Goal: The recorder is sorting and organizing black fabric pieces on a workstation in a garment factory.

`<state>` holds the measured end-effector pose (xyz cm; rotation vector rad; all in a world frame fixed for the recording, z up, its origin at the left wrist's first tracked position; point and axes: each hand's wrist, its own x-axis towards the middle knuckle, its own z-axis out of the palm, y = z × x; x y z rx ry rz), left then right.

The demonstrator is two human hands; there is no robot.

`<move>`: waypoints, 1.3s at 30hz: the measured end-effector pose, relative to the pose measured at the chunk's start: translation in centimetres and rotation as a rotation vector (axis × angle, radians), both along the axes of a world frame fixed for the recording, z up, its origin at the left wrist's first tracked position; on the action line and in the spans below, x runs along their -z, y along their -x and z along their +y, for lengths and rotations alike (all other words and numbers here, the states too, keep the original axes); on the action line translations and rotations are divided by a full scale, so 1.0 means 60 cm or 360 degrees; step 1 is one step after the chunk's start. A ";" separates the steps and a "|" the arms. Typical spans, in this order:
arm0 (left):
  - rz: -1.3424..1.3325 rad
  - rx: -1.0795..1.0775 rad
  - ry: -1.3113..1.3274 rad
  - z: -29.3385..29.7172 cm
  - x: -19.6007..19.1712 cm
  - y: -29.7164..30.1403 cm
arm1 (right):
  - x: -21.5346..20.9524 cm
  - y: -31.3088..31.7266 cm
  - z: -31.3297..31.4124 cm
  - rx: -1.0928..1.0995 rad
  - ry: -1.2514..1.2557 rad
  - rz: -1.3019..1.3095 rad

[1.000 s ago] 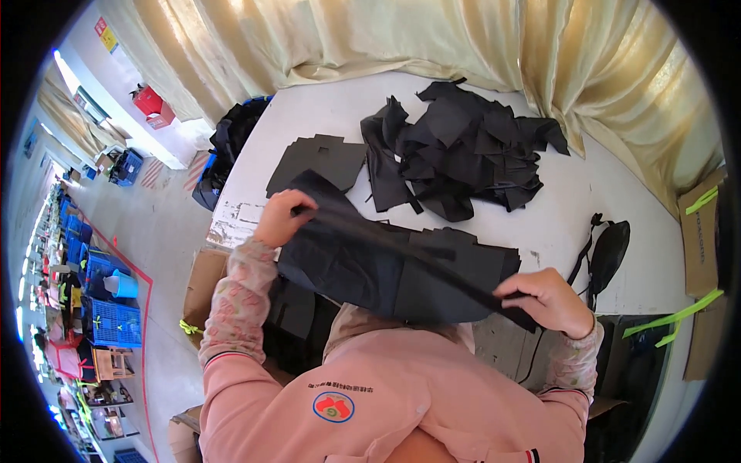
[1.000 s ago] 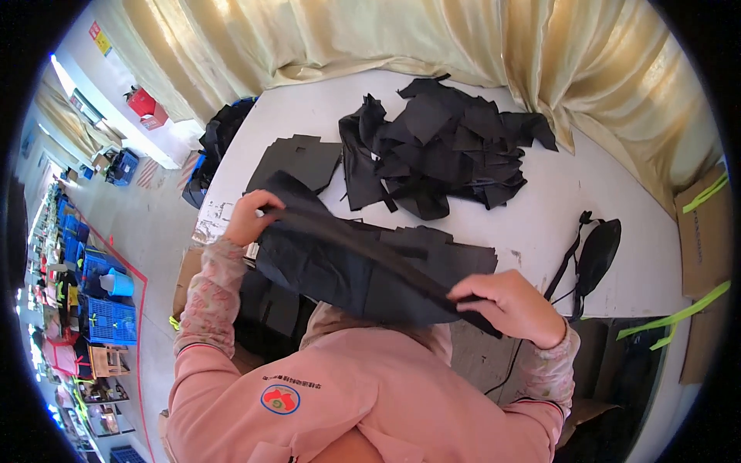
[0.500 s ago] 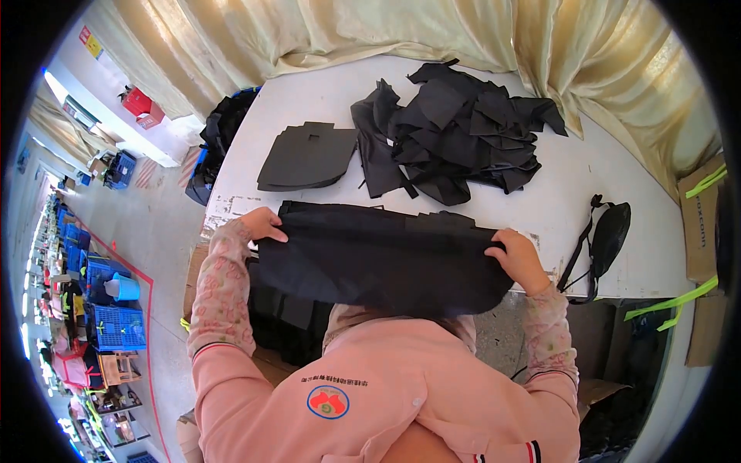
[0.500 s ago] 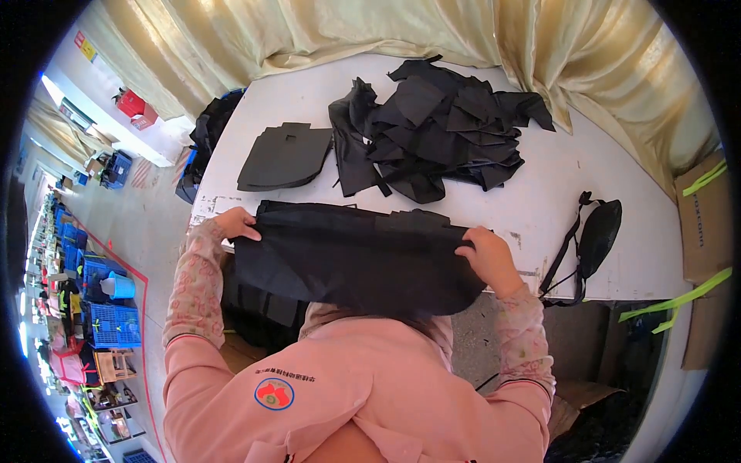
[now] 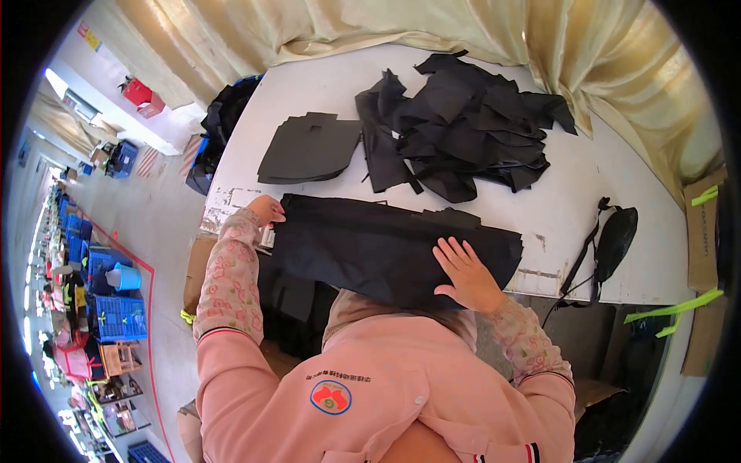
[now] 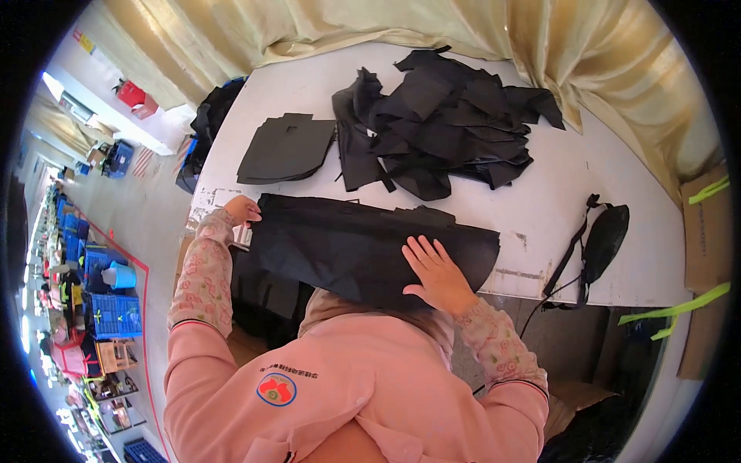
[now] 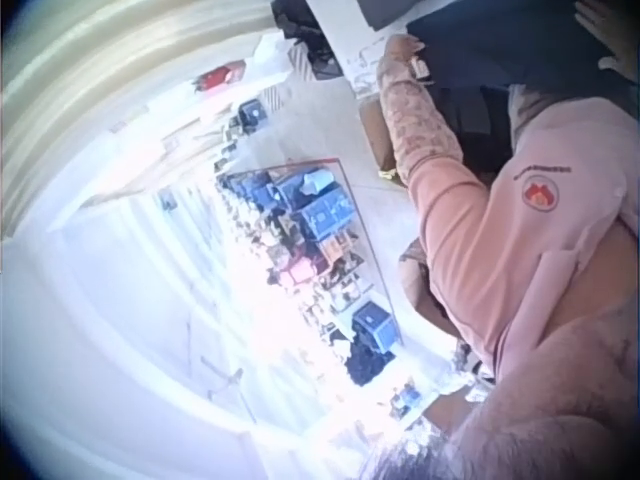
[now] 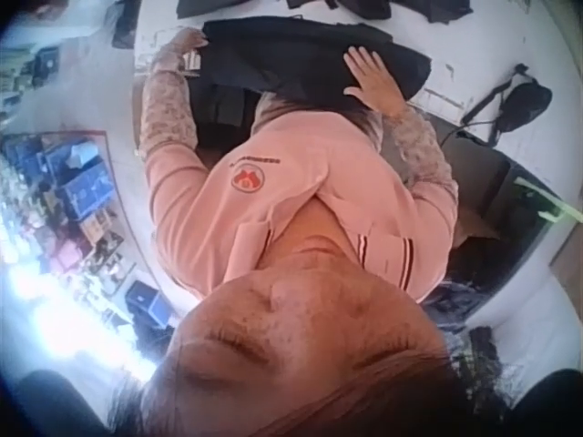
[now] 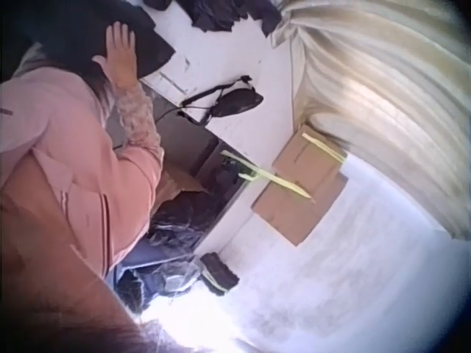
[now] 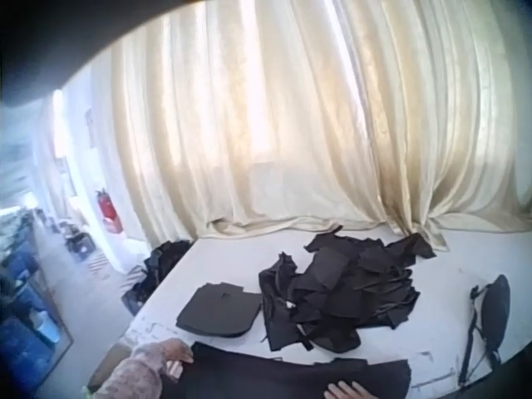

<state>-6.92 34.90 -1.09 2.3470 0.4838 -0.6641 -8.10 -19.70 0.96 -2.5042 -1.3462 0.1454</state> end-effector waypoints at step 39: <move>-0.1047 0.0430 -0.0330 -0.104 -0.031 -0.095 | -0.061 -0.044 0.208 0.0262 -0.1210 0.1751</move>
